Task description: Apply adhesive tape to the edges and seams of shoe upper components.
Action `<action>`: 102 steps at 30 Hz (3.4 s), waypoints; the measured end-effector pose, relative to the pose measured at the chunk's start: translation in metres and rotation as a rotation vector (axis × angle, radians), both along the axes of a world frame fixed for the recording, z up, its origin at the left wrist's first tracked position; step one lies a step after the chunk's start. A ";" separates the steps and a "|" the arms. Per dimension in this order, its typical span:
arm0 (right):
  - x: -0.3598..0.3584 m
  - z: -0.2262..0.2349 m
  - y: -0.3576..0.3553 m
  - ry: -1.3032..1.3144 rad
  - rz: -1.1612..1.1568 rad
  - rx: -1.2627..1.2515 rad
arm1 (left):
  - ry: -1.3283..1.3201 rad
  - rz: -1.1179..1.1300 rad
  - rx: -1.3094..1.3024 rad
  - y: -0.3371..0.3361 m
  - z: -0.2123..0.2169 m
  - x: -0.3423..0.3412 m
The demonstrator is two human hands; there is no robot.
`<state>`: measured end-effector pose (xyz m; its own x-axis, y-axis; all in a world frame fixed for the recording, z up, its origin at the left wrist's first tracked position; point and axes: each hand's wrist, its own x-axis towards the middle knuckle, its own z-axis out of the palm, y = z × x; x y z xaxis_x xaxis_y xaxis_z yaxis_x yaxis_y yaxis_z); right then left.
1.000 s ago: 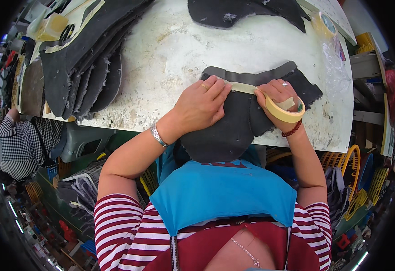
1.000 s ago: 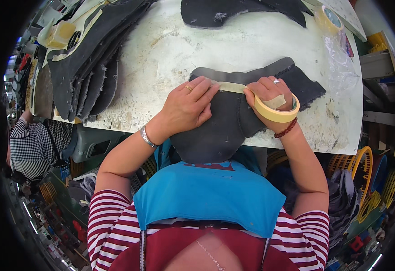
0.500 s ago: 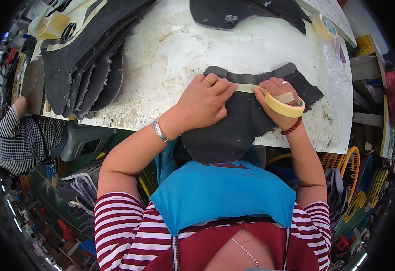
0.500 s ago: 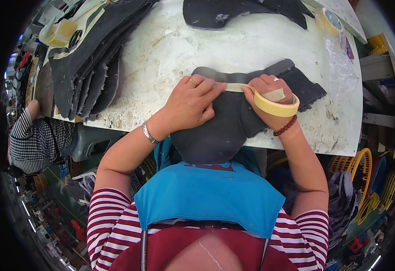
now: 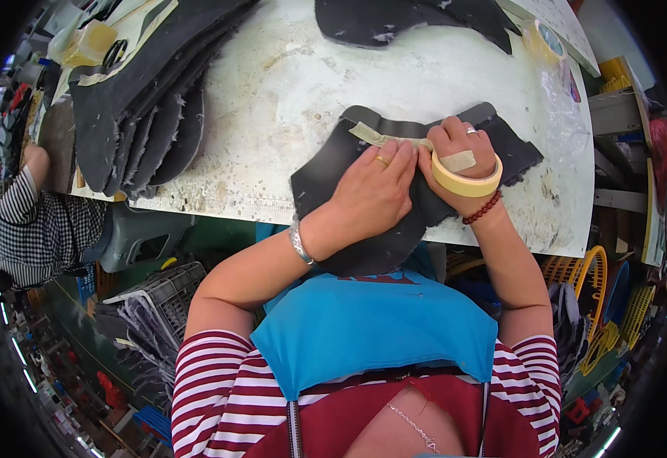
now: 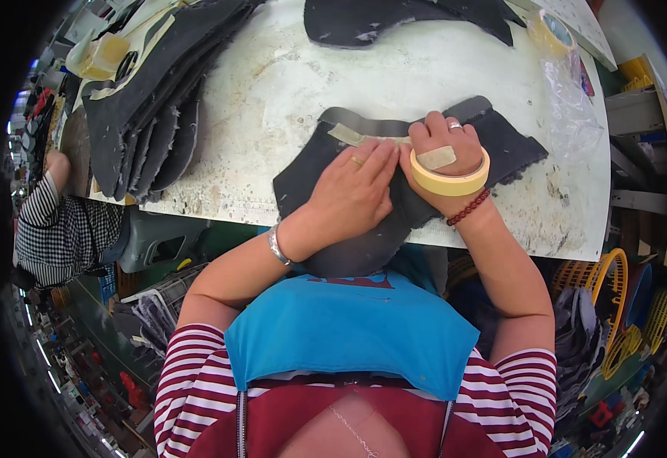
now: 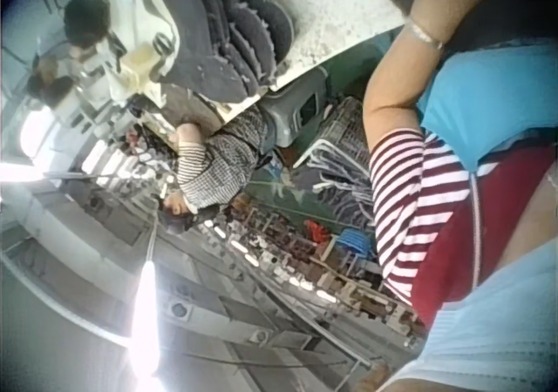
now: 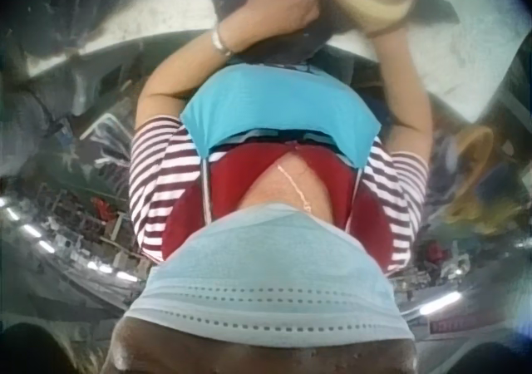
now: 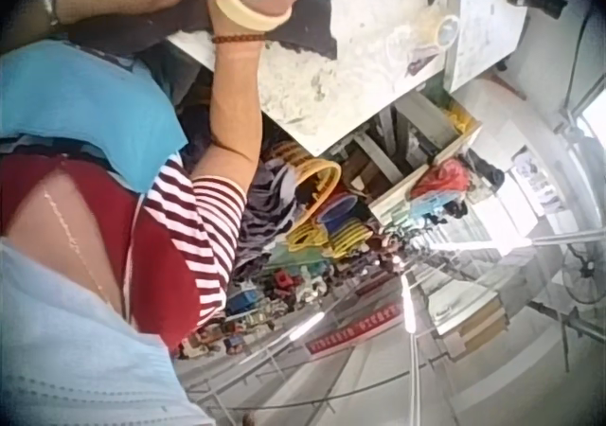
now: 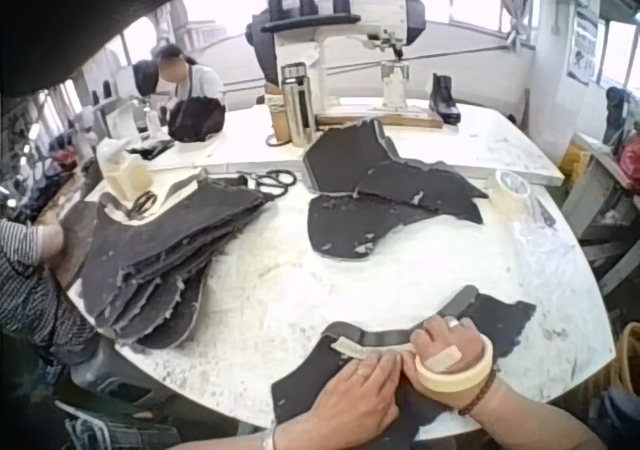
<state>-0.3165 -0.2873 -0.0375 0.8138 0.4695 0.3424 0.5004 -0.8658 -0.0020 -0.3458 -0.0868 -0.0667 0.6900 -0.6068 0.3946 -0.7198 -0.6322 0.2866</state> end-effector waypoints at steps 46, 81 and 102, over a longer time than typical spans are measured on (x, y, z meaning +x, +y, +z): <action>-0.017 -0.010 -0.021 0.042 -0.074 0.254 | -0.056 -0.016 -0.143 -0.027 -0.009 0.003; -0.024 -0.003 -0.094 0.147 -0.207 0.295 | -0.068 -0.021 0.028 -0.023 -0.002 0.001; -0.049 -0.018 -0.058 -0.096 -0.091 0.344 | 0.452 -0.065 -0.016 -0.084 0.025 0.053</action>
